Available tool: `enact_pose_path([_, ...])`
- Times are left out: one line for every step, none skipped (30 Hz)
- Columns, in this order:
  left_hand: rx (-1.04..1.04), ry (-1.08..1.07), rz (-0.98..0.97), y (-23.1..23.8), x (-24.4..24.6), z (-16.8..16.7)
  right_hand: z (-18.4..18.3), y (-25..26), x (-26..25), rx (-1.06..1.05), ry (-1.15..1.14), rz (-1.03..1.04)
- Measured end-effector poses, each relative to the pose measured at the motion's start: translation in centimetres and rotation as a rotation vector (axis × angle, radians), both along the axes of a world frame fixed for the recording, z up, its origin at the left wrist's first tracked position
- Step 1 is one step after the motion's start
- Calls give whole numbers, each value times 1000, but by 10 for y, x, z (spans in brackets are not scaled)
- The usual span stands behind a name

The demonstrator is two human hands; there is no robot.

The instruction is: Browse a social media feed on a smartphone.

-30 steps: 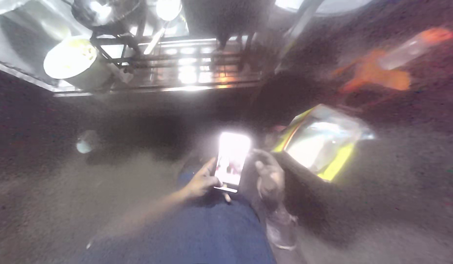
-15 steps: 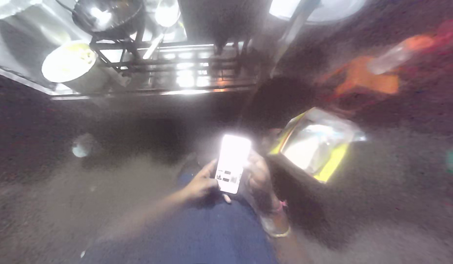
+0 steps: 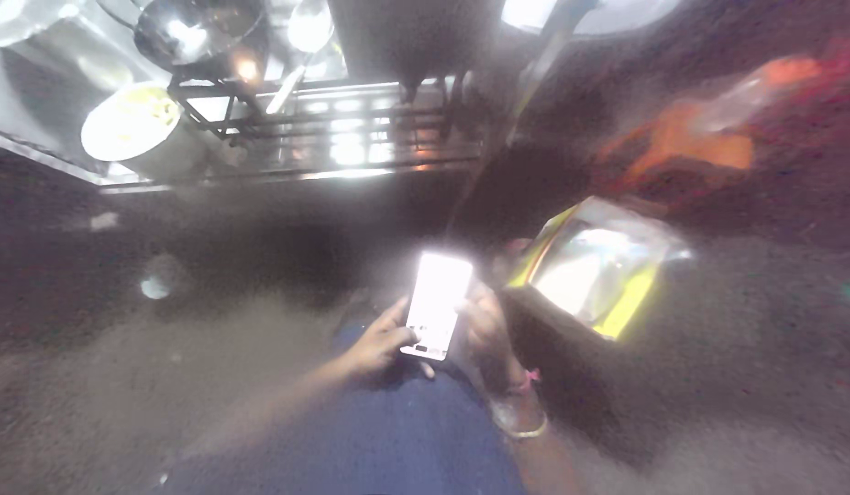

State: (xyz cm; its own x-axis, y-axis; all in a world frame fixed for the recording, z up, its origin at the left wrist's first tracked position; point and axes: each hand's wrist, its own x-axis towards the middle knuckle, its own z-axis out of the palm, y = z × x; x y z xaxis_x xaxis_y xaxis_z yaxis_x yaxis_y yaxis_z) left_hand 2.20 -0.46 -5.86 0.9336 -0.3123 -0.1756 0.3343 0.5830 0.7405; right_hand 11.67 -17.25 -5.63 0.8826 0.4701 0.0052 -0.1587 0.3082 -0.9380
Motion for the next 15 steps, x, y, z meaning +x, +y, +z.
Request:
enact_pose_path([4, -1, -2, 0, 0, -1, -1, 0, 0, 4, 4, 1])
enact_pose_path([9, 1, -1, 0, 0, -1, -2, 0, -1, 9, 6, 3])
enact_pose_path([11, 5, 1, 0, -1, 0, -4, 0, -1, 13, 3, 6])
enact_pose_path([7, 14, 4, 0, -1, 0, -5, 0, -1, 19, 0, 8])
enact_pose_path([-8, 25, 8, 0, -2, 1, -6, 0, -2, 20, -2, 6])
enact_pose_path([-12, 32, 9, 0, -3, 2, -6, 0, -2, 18, 1, 5])
enact_pose_path([1, 31, 6, 0, -3, 3, -5, 1, -3, 15, 6, -1])
enact_pose_path([16, 34, 2, 1, -3, 5, -5, 2, -5, 13, 13, -10])
enact_pose_path([32, 38, 0, 2, -3, 5, -5, 3, -5, 8, 16, -18])
enact_pose_path([46, 42, -2, 2, -3, 6, -4, 4, -6, -2, 20, -24])
enact_pose_path([48, 57, -1, 2, -4, 7, -4, 4, -7, -11, 18, -30])
enact_pose_path([56, 66, -2, 2, -4, 7, -5, 4, -7, -11, 19, -34])
enact_pose_path([55, 68, -3, 2, -3, 6, -6, 5, -7, -7, 25, -35])
enact_pose_path([58, 62, -5, 2, -3, 5, -8, 5, -7, -1, 30, -38])
enact_pose_path([66, 46, -8, 1, -4, 3, -9, 6, -8, 1, 37, -44])
